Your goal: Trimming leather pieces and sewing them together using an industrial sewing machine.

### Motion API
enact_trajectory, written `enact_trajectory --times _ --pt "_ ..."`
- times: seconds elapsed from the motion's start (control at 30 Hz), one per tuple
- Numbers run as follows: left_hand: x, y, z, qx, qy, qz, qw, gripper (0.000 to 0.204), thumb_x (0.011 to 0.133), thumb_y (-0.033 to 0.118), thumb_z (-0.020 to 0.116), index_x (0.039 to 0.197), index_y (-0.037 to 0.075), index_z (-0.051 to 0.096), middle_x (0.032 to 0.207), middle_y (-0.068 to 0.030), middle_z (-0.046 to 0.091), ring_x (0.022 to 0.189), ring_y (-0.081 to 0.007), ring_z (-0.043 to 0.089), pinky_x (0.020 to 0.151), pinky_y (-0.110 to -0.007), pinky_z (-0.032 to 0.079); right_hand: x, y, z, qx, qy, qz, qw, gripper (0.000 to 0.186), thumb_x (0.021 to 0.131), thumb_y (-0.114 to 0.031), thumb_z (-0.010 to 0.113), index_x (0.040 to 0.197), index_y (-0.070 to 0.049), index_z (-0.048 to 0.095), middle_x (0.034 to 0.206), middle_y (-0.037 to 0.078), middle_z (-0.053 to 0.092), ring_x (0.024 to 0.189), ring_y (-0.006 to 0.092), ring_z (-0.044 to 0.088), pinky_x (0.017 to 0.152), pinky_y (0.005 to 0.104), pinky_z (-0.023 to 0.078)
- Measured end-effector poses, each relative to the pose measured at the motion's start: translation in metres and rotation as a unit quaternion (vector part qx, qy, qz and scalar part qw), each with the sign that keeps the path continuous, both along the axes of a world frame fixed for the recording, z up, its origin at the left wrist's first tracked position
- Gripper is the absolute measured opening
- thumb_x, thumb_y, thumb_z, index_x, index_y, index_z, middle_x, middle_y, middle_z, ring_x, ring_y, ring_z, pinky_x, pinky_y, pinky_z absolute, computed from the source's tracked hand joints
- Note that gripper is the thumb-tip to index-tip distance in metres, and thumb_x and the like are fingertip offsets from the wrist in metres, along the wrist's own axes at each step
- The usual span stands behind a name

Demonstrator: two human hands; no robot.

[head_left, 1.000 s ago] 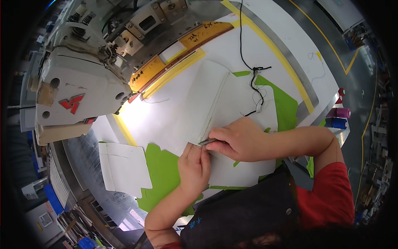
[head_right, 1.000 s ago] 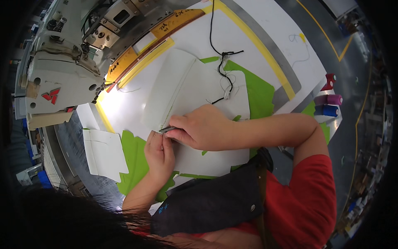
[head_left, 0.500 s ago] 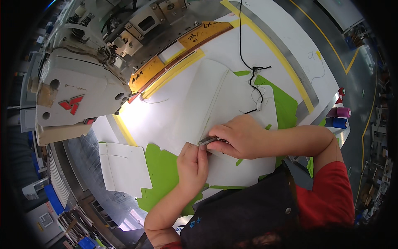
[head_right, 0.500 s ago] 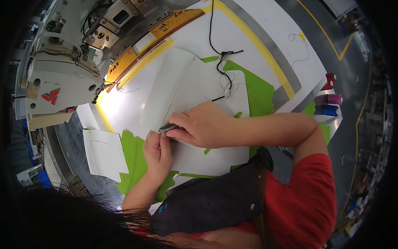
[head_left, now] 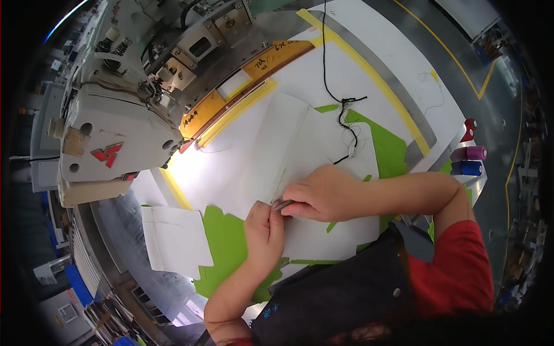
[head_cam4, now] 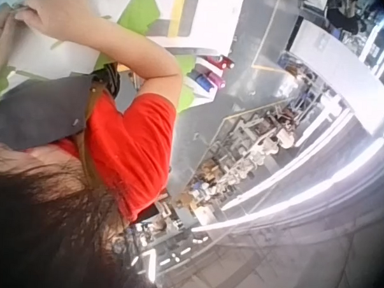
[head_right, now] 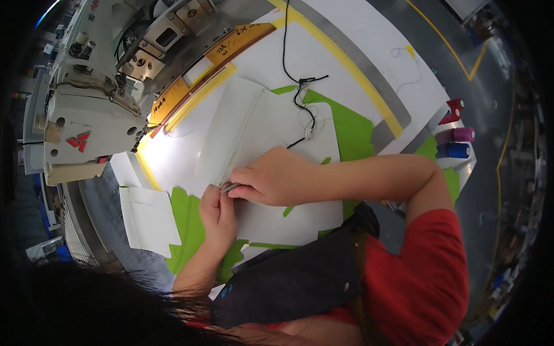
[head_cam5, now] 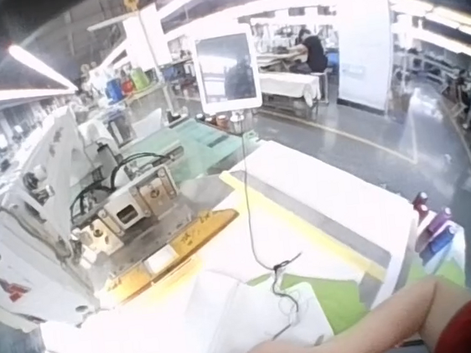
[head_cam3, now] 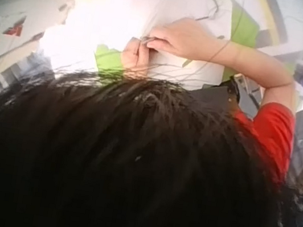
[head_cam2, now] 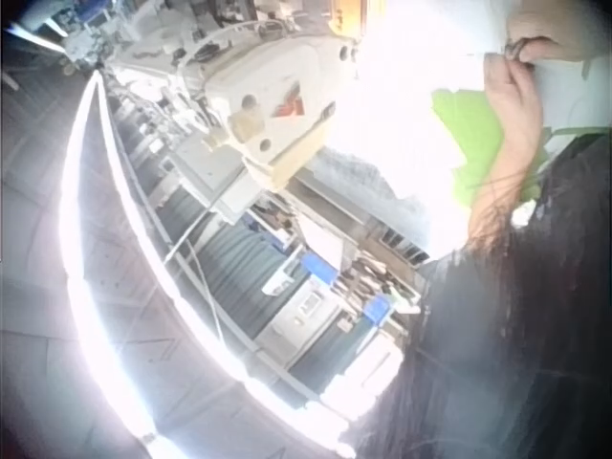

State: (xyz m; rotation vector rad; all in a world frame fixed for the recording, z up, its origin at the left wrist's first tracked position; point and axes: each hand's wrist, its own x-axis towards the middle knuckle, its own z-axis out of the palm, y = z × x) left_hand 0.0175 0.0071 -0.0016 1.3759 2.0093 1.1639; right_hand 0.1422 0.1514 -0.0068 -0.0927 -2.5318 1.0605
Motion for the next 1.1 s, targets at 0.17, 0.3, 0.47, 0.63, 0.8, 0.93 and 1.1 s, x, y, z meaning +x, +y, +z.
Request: enact_trajectory --times 0.17,0.3,0.47,0.63,0.8,0.93,1.1 --pt "-0.009 -0.001 0.022 -0.038 -0.215 0.089 0.972 0.026 0.094 0.015 0.050 0.070 0.006 0.046 0.065 0.0037 0.044 0.062 -0.0049 0.035 0.053 -0.023 0.030 0.005 0.034 0.033 -0.013 -0.041 -0.053 0.998 0.028 0.079 -0.031 0.070 0.094 -0.009 0.060 0.078 0.004 0.061 0.064 0.0210 0.060 0.057 0.0318 0.046" --pt "-0.039 -0.033 0.014 -0.041 -0.184 0.029 0.982 0.021 0.096 0.016 0.046 0.084 0.000 0.055 0.080 0.0008 0.056 0.071 -0.0043 0.044 0.063 -0.021 0.036 0.009 0.079 0.031 -0.044 -0.053 -0.022 0.997 0.035 0.075 -0.022 0.074 0.103 -0.006 0.062 0.096 0.006 0.062 0.075 0.0173 0.058 0.068 0.0283 0.048" --pt "-0.035 -0.039 0.008 -0.015 -0.250 0.104 0.963 0.018 0.094 0.016 0.049 0.098 0.000 0.057 0.098 -0.0031 0.058 0.091 -0.0091 0.050 0.078 -0.022 0.040 0.012 0.081 0.020 -0.141 -0.170 0.034 0.975 0.033 0.078 -0.027 0.070 0.098 -0.002 0.063 0.080 0.009 0.062 0.072 0.0206 0.058 0.067 0.0298 0.045" --pt "-0.036 -0.025 0.036 0.126 -0.042 0.193 0.972 0.026 0.084 0.013 0.062 0.107 0.003 0.057 0.117 -0.0117 0.052 0.101 -0.0211 0.054 0.084 -0.033 0.045 0.014 0.080 0.037 -0.211 -0.149 0.044 0.965 0.032 0.081 -0.027 0.068 0.097 0.001 0.063 0.071 0.009 0.059 0.067 0.0162 0.055 0.062 0.0292 0.043" --pt "-0.008 0.028 0.061 0.032 0.333 -0.074 0.939 0.033 0.073 0.019 0.074 0.101 0.006 0.062 0.100 -0.0109 0.061 0.090 -0.0270 0.060 0.074 -0.033 0.048 0.010 0.066 0.049 -0.288 -0.189 0.076 0.936 0.030 0.080 -0.024 0.072 0.098 -0.001 0.065 0.077 0.006 0.062 0.066 0.0125 0.056 0.063 0.0264 0.044" --pt "-0.007 0.041 0.050 -0.048 0.145 -0.019 0.988 0.027 0.078 0.019 0.072 0.099 0.004 0.065 0.067 -0.0033 0.061 0.054 -0.0189 0.056 0.051 -0.029 0.044 0.015 0.057 0.042 -0.128 -0.030 -0.075 0.988 0.035 0.076 -0.028 0.075 0.099 -0.003 0.063 0.073 0.006 0.058 0.059 0.0144 0.053 0.058 0.0257 0.043" --pt "-0.017 0.039 0.041 -0.156 -0.170 0.004 0.973 0.023 0.084 0.018 0.067 0.099 0.000 0.064 0.066 0.0015 0.056 0.055 -0.0047 0.045 0.050 -0.021 0.037 0.027 0.033 0.048 0.130 0.089 -0.090 0.983 0.040 0.070 -0.026 0.077 0.094 -0.005 0.053 0.071 0.003 0.053 0.055 0.0168 0.053 0.047 0.0276 0.040"
